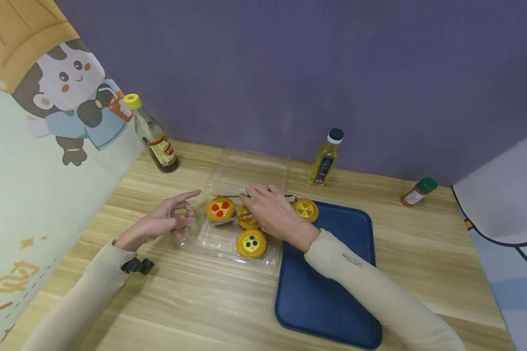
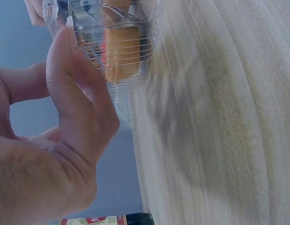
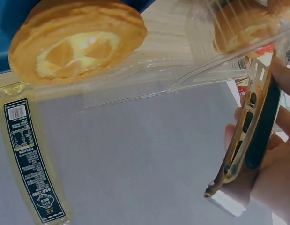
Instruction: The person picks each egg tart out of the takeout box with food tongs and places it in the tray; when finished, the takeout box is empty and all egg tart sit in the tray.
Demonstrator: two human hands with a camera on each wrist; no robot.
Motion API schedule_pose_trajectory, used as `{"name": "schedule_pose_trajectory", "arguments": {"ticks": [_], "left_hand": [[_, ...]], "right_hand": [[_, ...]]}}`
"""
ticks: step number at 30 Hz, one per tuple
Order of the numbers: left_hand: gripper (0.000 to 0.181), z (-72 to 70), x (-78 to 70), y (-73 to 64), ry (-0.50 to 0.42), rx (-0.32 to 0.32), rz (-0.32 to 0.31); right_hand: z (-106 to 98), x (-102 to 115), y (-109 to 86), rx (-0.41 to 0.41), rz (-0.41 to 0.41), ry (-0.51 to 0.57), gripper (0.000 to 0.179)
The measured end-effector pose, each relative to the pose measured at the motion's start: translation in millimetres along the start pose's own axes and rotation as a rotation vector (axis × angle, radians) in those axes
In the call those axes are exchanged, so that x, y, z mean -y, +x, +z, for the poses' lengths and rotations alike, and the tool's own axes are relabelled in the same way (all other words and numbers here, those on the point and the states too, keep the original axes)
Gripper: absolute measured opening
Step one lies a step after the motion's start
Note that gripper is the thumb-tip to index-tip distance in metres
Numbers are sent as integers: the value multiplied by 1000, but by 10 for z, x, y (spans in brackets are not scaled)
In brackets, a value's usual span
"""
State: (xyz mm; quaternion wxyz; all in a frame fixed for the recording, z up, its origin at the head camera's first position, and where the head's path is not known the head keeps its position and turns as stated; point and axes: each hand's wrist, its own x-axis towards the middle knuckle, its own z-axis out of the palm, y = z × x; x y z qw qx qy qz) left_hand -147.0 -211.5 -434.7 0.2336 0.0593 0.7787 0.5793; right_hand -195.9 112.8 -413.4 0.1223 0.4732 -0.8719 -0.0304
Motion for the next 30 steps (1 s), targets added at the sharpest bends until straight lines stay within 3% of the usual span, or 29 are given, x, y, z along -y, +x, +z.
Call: {"name": "schedule_pose_trajectory", "arguments": {"ticks": [30], "left_hand": [[88,64,-7,28,-7,-6,-12]], "right_hand": [[2,119,-131,-30,-11,3,44]]}}
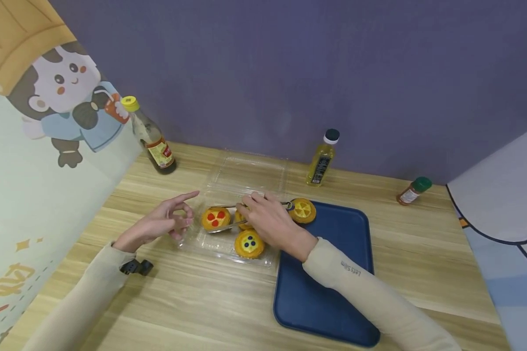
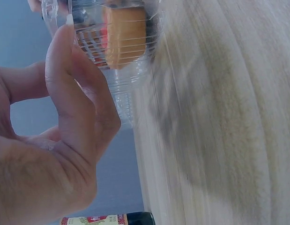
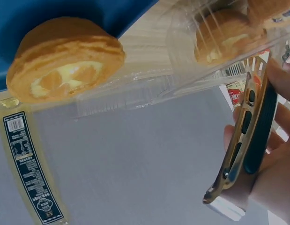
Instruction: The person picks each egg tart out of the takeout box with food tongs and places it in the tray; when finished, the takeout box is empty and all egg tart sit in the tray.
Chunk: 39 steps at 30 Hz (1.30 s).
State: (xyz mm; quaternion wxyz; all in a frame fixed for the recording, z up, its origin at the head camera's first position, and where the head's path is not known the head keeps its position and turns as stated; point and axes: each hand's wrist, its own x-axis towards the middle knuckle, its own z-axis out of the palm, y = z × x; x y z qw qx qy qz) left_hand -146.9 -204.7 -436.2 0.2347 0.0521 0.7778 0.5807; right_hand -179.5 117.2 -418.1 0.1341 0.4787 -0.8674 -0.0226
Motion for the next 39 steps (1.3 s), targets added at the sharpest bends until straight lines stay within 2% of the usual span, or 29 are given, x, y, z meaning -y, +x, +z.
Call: {"name": "schedule_pose_trajectory", "arguments": {"ticks": [9,24,31,39], "left_hand": [[88,0,14,28,-3,-7,-16],[86,-6,20,31,-9,9,-1],[87,-8,25,17,-16,2,-6],[87,-19,21,14,-22,2,-5]], "right_hand": [[30,19,-86,0,12,-3,46],[-35,55,-252,-83,31,-9,51],[-164,8,-442,-134,68,44,49],[-244,-177,-800,-200,158,59,55]]}}
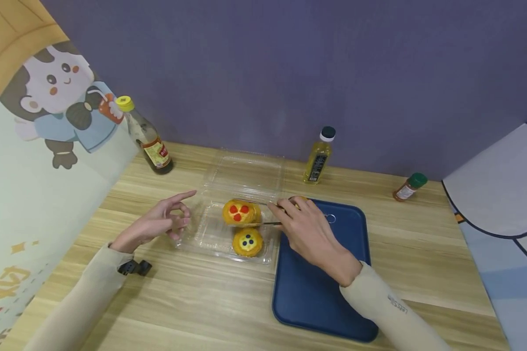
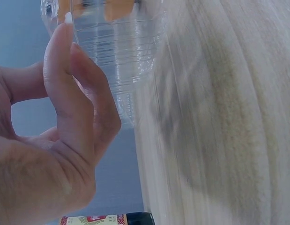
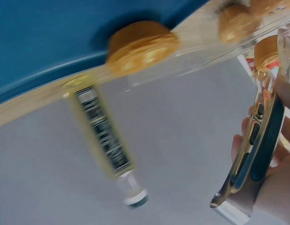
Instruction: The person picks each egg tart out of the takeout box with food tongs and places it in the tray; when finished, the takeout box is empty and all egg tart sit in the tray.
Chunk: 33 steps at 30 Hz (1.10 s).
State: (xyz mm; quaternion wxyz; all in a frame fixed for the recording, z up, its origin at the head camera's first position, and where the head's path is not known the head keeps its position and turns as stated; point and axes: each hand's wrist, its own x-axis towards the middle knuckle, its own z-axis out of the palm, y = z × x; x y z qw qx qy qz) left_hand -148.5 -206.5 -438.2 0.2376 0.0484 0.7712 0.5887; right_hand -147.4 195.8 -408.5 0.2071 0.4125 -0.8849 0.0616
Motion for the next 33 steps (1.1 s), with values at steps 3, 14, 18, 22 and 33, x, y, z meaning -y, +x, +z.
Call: {"name": "schedule_pose_trajectory", "arguments": {"ticks": [3,14,18,22,33], "left_hand": [[88,22,-12,16,0,-2,2],[87,107,-70,86,0,-5,6],[87,130,-83,121,0,-11,2],[87,158,-99,145,2,-12,7],[86,203,-123,154,-6,-31,-6]], "right_hand": [[-66,-147,-137,-23,40,-13,55],[-336,-685,-697,-90,135,-44,59],[-441,-865,-907,-53,169,-91,57],[-495,-1024,-1108,-27,191,-143,63],[-396,-1404,-1506,12,242,-170,82]]}}
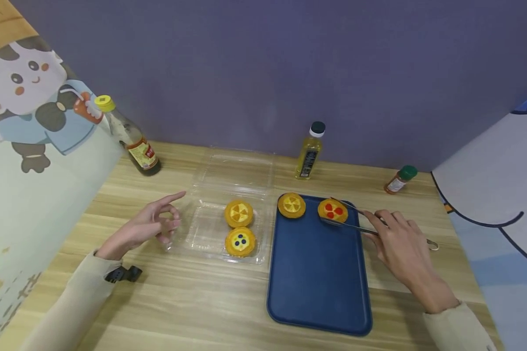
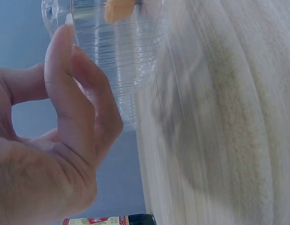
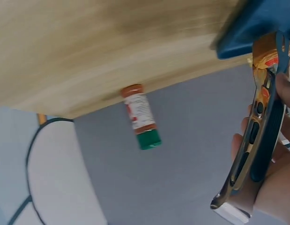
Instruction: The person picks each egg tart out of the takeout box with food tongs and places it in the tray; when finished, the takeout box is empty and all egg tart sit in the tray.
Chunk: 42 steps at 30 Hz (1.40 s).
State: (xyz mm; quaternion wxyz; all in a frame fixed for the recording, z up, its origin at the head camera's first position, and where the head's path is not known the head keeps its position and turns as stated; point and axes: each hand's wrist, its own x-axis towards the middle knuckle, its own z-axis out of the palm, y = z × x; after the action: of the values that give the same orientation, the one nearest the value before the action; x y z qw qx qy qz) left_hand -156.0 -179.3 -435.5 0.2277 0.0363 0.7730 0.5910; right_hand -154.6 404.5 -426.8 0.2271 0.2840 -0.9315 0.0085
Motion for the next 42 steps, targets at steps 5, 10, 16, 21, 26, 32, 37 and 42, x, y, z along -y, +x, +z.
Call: {"name": "schedule_pose_trajectory", "arguments": {"ticks": [5,10,16,21,26,32,37,42], "left_hand": [[87,-13,2,-31,4,3,9],[88,-26,5,-48,1,-1,10],[86,-39,15,-31,8,-12,1],[87,-32,16,-29,0,-13,-4],[89,-25,12,-41,-8,-7,-7],[89,-29,-13,-39,-6,-8,-6],[88,-30,-25,-34,4,-10,-3],[88,-14,-15,-14,6,-6,-5]], "right_hand": [[29,-79,-81,-7,20,-9,83],[46,-99,-91,12,33,15,85],[58,-93,-87,27,35,24,87],[56,-86,-75,14,28,7,85],[28,-53,-50,4,13,4,85],[-74,59,51,-15,-6,19,84],[-180,216,193,-17,-36,31,80],[-241,407,347,1,-64,41,77]]}}
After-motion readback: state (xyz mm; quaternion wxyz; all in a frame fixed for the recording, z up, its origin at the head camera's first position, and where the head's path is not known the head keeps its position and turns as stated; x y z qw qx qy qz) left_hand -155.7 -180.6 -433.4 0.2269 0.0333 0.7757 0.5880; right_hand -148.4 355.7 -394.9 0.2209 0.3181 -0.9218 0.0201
